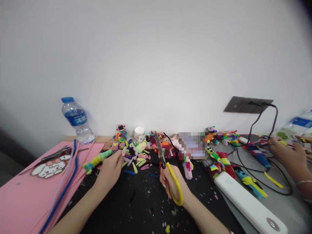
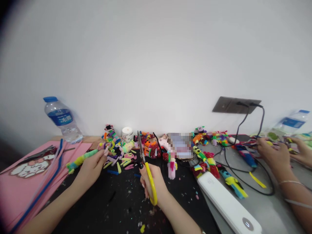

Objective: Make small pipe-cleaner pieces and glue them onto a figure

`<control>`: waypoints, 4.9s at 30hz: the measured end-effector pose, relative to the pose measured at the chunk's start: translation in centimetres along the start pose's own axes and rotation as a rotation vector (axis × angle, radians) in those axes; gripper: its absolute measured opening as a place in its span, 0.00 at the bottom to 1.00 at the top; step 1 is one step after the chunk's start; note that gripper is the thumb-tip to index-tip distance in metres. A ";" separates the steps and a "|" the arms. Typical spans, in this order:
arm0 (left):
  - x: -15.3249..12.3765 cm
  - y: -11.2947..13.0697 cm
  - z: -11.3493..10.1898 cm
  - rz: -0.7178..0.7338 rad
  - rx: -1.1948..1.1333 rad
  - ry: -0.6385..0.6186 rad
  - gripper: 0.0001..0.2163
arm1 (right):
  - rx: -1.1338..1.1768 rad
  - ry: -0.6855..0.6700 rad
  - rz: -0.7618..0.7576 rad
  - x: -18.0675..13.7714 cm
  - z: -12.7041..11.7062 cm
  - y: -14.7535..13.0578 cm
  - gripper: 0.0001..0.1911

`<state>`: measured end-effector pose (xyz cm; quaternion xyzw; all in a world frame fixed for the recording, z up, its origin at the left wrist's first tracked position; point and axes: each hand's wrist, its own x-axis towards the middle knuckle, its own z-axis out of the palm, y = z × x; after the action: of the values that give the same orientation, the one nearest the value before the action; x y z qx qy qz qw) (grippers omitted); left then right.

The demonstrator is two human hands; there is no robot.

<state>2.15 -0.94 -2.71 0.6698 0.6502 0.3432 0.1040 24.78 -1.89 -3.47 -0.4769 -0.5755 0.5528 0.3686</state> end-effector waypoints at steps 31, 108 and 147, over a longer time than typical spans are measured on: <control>-0.3 -0.7 0.5 0.064 0.222 -0.142 0.09 | -0.630 0.121 -0.293 -0.2 -0.7 -0.9 0.16; -1.1 1.6 -0.1 0.196 -0.427 -0.228 0.10 | -0.665 0.718 -0.825 -0.5 -3.1 -2.8 0.12; -0.7 2.0 0.6 -0.256 -0.839 -0.132 0.17 | 0.189 0.206 -0.176 0.4 -0.1 -0.7 0.06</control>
<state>4.14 -1.63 -2.25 0.5043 0.5240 0.5183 0.4500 24.71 -1.45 -2.81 -0.4421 -0.5194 0.5182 0.5160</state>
